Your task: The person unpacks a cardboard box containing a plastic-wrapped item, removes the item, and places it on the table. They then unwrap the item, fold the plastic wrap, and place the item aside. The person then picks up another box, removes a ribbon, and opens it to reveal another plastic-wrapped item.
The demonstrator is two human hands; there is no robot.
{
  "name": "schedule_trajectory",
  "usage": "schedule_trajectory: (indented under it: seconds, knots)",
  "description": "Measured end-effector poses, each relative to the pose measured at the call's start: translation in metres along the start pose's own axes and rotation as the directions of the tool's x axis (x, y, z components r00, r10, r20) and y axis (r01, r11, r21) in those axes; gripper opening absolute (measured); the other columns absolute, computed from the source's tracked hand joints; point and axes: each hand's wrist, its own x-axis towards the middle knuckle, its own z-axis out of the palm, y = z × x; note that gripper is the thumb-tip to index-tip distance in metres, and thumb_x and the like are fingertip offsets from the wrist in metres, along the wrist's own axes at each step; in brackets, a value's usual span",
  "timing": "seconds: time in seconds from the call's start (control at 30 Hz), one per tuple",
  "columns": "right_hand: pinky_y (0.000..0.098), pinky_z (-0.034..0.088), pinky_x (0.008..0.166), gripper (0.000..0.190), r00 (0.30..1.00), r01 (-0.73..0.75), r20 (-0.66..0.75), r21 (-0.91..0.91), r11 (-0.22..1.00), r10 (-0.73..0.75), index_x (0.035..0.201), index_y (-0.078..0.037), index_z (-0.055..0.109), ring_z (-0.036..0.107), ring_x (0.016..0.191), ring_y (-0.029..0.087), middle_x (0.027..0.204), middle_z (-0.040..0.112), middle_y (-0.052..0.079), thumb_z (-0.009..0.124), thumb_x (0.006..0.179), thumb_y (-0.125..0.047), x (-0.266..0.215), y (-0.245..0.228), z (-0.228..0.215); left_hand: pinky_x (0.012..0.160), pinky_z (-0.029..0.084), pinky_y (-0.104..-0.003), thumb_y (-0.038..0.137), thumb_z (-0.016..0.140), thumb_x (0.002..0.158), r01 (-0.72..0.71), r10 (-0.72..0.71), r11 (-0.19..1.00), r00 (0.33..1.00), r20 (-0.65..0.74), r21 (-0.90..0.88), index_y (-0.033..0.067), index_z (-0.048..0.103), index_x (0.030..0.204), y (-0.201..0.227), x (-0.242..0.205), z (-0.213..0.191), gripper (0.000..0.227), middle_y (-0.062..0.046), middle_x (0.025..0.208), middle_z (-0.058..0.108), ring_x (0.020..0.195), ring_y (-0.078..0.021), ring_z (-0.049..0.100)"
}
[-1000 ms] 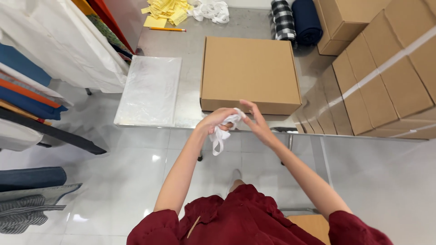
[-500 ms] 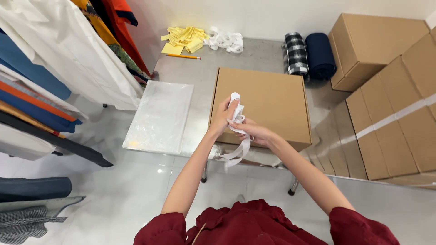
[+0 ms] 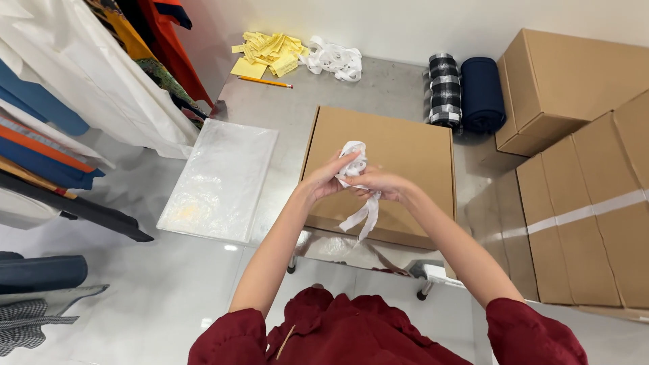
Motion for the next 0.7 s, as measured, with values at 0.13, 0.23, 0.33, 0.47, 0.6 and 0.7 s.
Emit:
schedule_trajectory:
  seconds: [0.13, 0.23, 0.33, 0.47, 0.6, 0.7]
  knots:
    - [0.0089, 0.024, 0.037, 0.025, 1.000, -0.021, -0.003, -0.025, 0.999, 0.021, 0.084, -0.014, 0.046, 0.030, 0.047, -0.004, 0.062, 0.031, -0.012, 0.065, 0.101, -0.019, 0.014, -0.014, -0.023, 0.079, 0.060, -0.026, 0.017, 0.074, 0.091, -0.100, 0.107, 0.991, 0.991, -0.076, 0.089, 0.0014, 0.047, 0.142, 0.037, 0.006, 0.021, 0.060, -0.007, 0.123, 0.067, 0.101, -0.0104, 0.066]
    - [0.0210, 0.053, 0.053, 0.058, 0.996, -0.037, -0.086, -0.044, 0.998, 0.033, 0.145, -0.009, 0.046, 0.070, 0.072, 0.013, 0.094, 0.071, 0.011, 0.070, 0.096, -0.031, 0.030, -0.014, -0.069, 0.061, 0.064, -0.030, 0.014, 0.061, 0.098, -0.184, 0.180, 0.982, 0.979, -0.091, -0.035, 0.0085, 0.044, 0.134, 0.054, 0.071, -0.022, 0.040, -0.002, 0.090, 0.061, 0.073, -0.0151, 0.072]
    - [0.0208, 0.057, 0.059, 0.056, 0.990, -0.025, -0.137, -0.008, 1.000, 0.023, 0.140, -0.008, 0.049, 0.075, 0.080, 0.013, 0.105, 0.075, 0.015, 0.069, 0.094, -0.034, 0.031, -0.036, -0.096, 0.048, 0.045, -0.015, 0.013, 0.052, 0.104, -0.257, 0.252, 0.966, 0.960, -0.124, -0.026, 0.0112, 0.045, 0.124, 0.081, 0.114, -0.054, 0.021, 0.006, 0.075, 0.045, 0.054, -0.0026, 0.048]
    - [0.0164, 0.056, 0.064, 0.034, 0.939, 0.033, -0.340, -0.061, 0.998, -0.052, 0.120, -0.007, 0.059, 0.072, 0.078, 0.010, 0.095, 0.073, 0.009, 0.075, 0.090, -0.013, 0.068, -0.048, -0.156, 0.034, 0.033, -0.018, 0.023, 0.059, 0.100, -0.183, 0.239, 0.932, 0.960, -0.148, 0.314, 0.0128, 0.053, 0.112, 0.118, 0.143, -0.068, 0.017, 0.002, 0.069, 0.049, 0.045, -0.0052, 0.043]
    - [0.0244, 0.055, 0.078, 0.024, 0.871, 0.074, -0.436, -0.341, 0.937, -0.228, 0.102, -0.010, 0.075, 0.070, 0.084, 0.012, 0.094, 0.074, 0.003, 0.085, 0.081, -0.017, 0.104, -0.090, -0.171, 0.051, 0.045, -0.022, 0.052, 0.069, 0.092, -0.064, 0.166, 0.794, 0.979, -0.115, 0.604, 0.0146, 0.057, 0.141, 0.159, 0.140, -0.030, 0.063, -0.011, 0.106, 0.067, 0.077, -0.0134, 0.058]
    - [0.0274, 0.056, 0.076, 0.012, 0.897, 0.163, -0.238, -0.606, 0.779, -0.373, 0.093, -0.011, 0.079, 0.068, 0.078, 0.012, 0.082, 0.076, 0.002, 0.083, 0.082, -0.012, 0.126, -0.137, -0.149, 0.041, 0.038, -0.015, 0.058, 0.062, 0.097, -0.032, -0.014, 0.838, 0.997, 0.081, 0.545, 0.0115, 0.058, 0.137, 0.159, 0.177, -0.040, 0.061, -0.001, 0.089, 0.054, 0.057, -0.0056, 0.049]
